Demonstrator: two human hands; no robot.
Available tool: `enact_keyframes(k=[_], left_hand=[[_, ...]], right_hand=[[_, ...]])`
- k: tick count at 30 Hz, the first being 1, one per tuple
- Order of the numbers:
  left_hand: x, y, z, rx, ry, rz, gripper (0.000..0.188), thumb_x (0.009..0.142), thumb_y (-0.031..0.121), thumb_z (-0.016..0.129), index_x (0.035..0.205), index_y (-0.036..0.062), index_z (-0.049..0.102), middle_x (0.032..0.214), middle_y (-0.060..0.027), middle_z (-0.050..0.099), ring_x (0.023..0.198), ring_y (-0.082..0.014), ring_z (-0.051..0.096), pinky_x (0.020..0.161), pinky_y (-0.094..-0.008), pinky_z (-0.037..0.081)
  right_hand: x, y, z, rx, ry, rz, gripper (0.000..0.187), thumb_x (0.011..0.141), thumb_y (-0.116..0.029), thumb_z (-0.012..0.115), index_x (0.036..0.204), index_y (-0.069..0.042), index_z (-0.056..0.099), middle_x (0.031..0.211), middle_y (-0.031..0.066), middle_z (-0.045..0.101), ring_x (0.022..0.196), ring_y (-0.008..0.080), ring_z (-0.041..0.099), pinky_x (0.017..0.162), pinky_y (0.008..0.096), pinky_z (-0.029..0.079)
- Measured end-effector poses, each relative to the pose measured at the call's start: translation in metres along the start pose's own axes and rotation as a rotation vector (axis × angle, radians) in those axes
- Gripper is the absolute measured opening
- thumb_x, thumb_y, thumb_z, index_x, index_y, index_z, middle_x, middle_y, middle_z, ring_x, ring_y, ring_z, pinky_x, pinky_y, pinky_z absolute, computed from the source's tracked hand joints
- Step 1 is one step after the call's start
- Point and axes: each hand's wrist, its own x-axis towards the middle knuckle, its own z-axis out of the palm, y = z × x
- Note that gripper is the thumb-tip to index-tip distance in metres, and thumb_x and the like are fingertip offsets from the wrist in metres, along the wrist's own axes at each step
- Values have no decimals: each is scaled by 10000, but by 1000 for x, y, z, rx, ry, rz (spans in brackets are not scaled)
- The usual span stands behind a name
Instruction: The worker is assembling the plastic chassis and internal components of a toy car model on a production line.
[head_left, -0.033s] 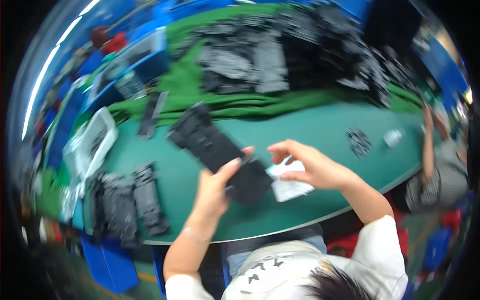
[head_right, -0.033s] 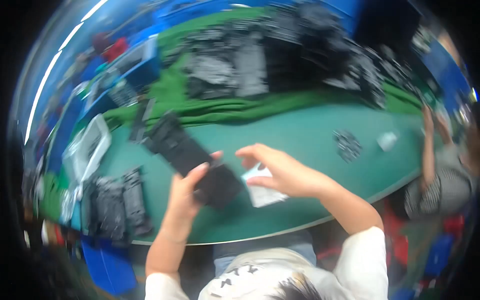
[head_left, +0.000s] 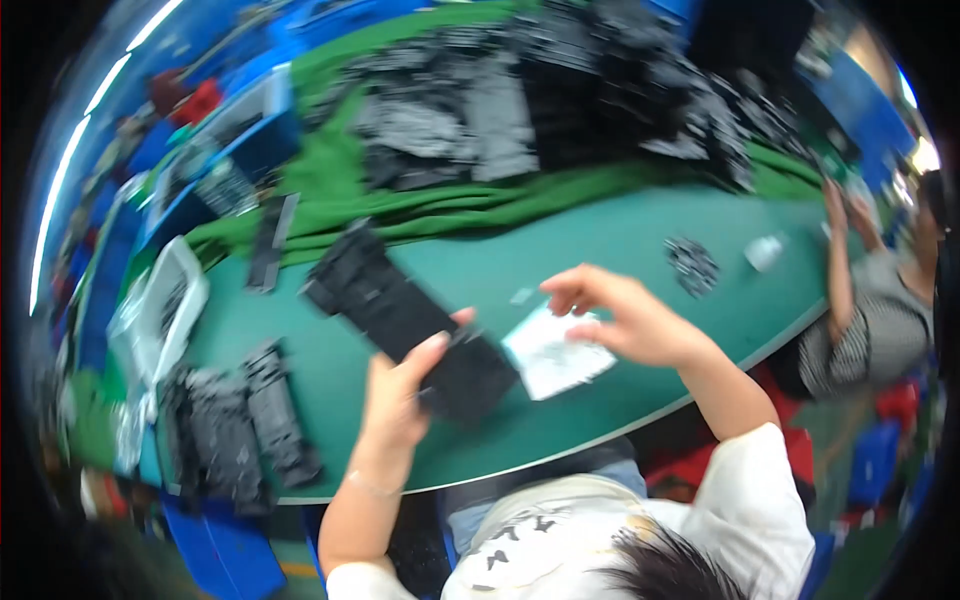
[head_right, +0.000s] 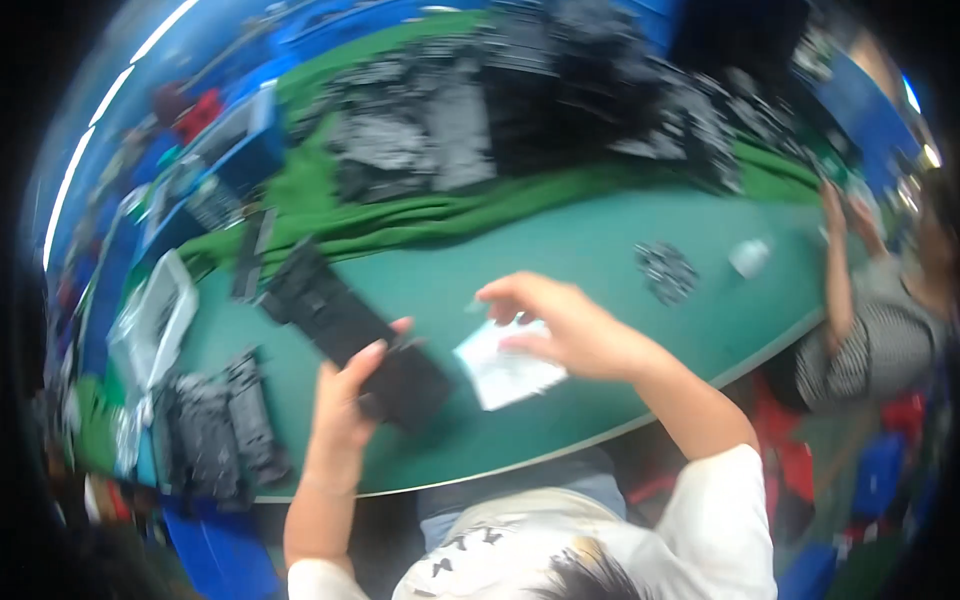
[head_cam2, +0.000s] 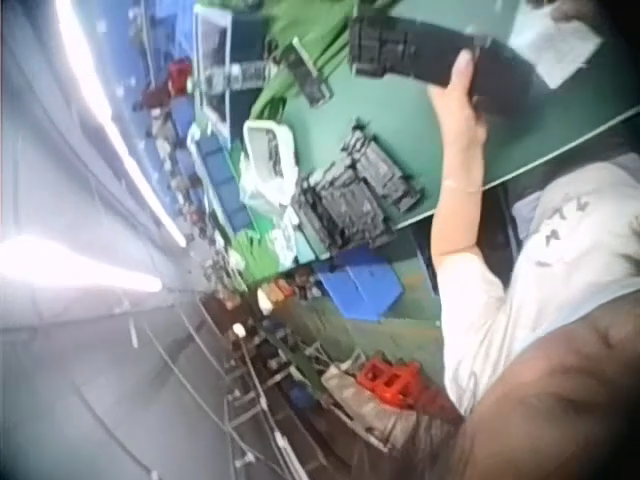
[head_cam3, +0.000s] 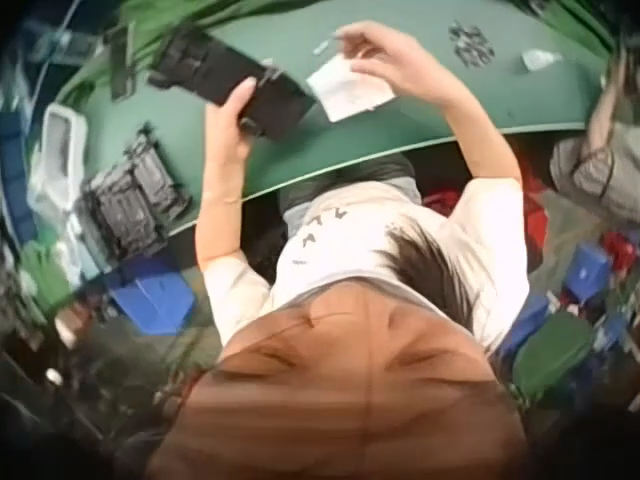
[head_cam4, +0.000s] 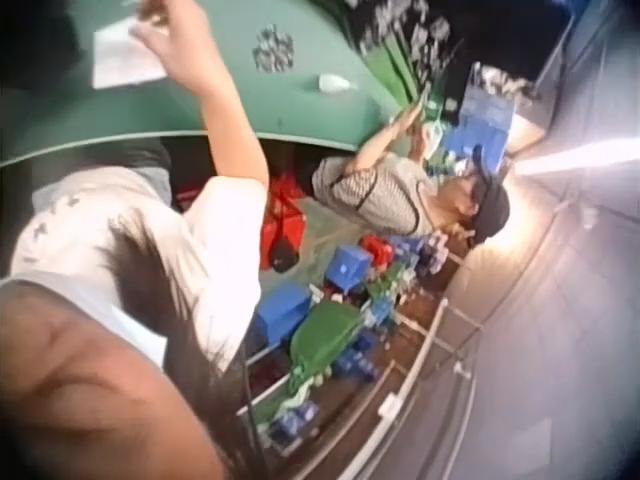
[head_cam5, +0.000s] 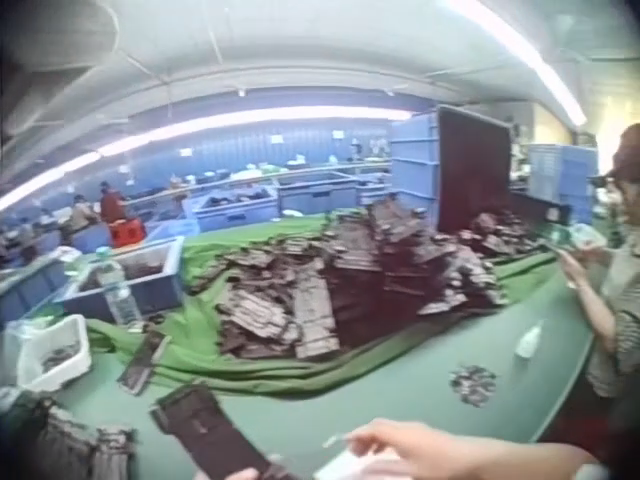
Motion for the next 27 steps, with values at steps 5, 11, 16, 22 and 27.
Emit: enact_keyframes(k=[5,11,16,22,27], left_hand=[[-5,-15,-13,-33,22,-92,342,704,93,601,995,-7,453,907,-148,556,806,-256,565,718,-366,479],[-2,-25,-3,-11,4,-123,311,732,133,594,982,5,460,901,-139,556,790,-231,564,704,-339,479],[-10,-23,-5,100,10,-109,346,777,182,544,1051,13,417,959,-144,533,818,-219,551,712,-329,471],[-6,-21,-1,14,-35,-144,349,866,259,379,1090,-8,403,1028,-172,519,873,-223,549,757,-349,463],[2,-19,4,-38,-158,-222,538,845,450,314,1077,-21,431,1031,-140,527,900,-198,541,791,-312,445]], right_hand=[[-112,60,-72,64,867,381,70,758,-58,538,798,-2,520,718,13,534,646,70,491,602,207,415],[-142,99,-100,-356,947,573,84,763,-66,525,823,-9,540,652,22,535,572,88,497,552,221,412],[-131,104,-115,-518,832,534,121,709,-51,574,825,-29,550,697,51,529,617,142,512,590,249,418],[-133,119,-117,-607,843,467,111,689,-64,589,770,-29,520,710,58,512,627,149,488,588,248,405],[-131,82,-100,-306,980,422,42,761,-85,541,769,-54,514,626,-30,447,536,37,398,458,164,311]])
